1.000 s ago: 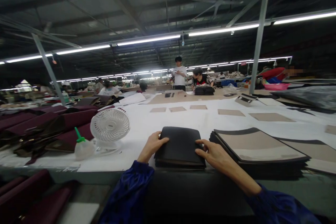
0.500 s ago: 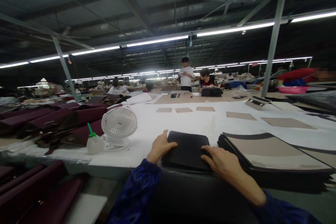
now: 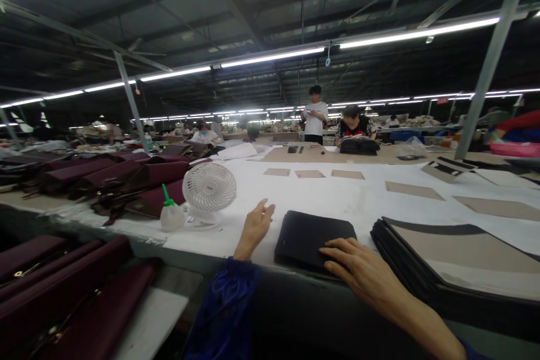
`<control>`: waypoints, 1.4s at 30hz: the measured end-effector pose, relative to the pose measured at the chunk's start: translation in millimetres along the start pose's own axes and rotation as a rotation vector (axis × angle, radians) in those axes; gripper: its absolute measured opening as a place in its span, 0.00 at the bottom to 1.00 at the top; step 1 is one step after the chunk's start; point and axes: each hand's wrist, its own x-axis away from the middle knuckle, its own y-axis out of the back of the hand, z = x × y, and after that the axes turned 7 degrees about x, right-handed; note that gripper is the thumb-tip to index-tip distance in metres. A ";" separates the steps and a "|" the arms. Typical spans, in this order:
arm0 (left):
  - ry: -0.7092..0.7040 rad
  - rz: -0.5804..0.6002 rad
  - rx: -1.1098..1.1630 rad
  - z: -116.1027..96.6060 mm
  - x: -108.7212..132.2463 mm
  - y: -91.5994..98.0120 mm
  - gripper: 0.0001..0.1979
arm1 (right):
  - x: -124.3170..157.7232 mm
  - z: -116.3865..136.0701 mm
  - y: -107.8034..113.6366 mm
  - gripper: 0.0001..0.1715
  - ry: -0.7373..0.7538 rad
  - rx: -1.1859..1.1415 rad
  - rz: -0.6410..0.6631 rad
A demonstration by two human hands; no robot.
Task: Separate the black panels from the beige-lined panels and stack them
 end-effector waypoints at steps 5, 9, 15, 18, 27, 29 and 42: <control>-0.152 0.149 0.370 2.5 34.6 1.6 0.31 | 0.6 0.1 -2.2 0.18 -0.001 0.006 -0.016; -0.202 0.172 0.224 5.1 43.8 -4.2 0.31 | 1.2 2.1 -0.4 0.17 0.001 0.021 -0.024; -0.433 0.197 -0.224 1.6 56.2 -0.7 0.25 | 0.9 5.6 3.6 0.16 0.006 0.028 -0.024; -0.433 0.226 -0.379 -2.8 56.5 -3.5 0.24 | -1.0 5.9 3.7 0.15 0.003 0.038 -0.021; -0.481 0.336 -0.558 11.7 -8.0 -21.6 0.23 | -2.0 2.6 -0.5 0.14 0.014 0.046 -0.032; -0.489 0.356 -0.550 12.8 -5.8 -19.4 0.24 | -1.4 3.0 0.1 0.14 0.013 0.046 -0.040; -0.200 0.336 -0.090 -2.0 39.5 2.0 0.29 | -0.4 5.7 5.0 0.13 0.009 0.049 -0.030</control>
